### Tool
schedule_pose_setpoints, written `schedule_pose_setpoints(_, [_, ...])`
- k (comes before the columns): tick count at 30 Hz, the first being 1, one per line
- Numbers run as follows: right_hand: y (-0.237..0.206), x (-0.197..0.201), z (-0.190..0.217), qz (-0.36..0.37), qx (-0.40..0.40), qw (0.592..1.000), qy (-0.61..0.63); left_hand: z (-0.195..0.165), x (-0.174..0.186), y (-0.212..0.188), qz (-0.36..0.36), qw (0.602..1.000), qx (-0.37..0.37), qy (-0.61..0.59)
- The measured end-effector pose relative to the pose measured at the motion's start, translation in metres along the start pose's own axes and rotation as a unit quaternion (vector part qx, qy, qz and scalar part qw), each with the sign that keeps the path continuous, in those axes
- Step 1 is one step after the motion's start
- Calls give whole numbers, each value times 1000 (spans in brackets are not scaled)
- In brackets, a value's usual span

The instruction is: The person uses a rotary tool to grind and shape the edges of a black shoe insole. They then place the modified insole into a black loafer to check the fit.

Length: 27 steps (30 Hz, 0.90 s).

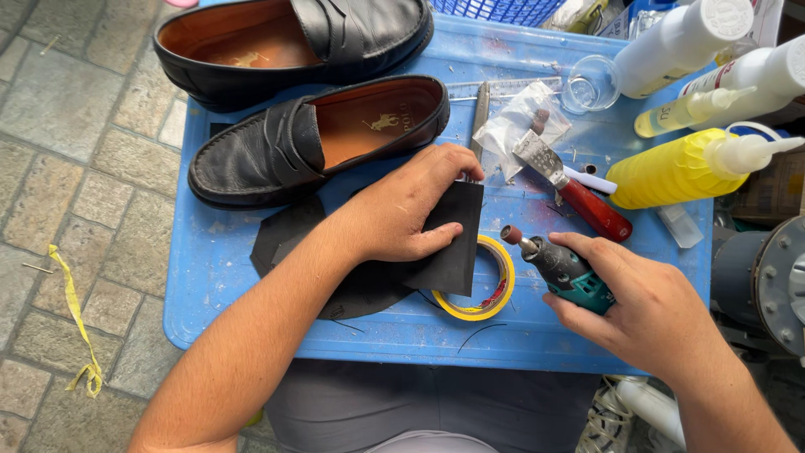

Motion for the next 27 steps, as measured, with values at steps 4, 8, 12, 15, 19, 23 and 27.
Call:
schedule_pose_setpoints(4, [-5,-2,-4,0,-53,998,16,-7,6,-8,-18,997,62,35])
schedule_pose_setpoints(8, [-5,-1,-5,-7,-67,998,3,-34,4,-37,-56,951,102,285])
schedule_pose_setpoints(12, [-5,1,-6,-22,-56,998,11,-87,12,-119,-106,949,183,234])
schedule_pose_setpoints(15, [2,2,-12,0,-86,996,13,-91,30,-198,-267,944,167,99])
schedule_pose_setpoints(19, [4,4,-12,9,-111,993,28,-31,-28,-274,-470,812,323,-122])
schedule_pose_setpoints(23, [7,4,-10,-6,-92,996,16,28,-106,-319,-264,720,606,-212])
schedule_pose_setpoints(27, [2,4,-10,19,-132,991,17,43,-108,-341,-159,730,614,-255])
Point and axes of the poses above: each hand's wrist, its own y-axis towards the middle knuckle, its own x-axis out of the back of the hand, z = x × y, the point moved 1 cm from there along y, towards the middle knuckle, and after that the axes turned 15 degrees about x, right-handed, at the moved point
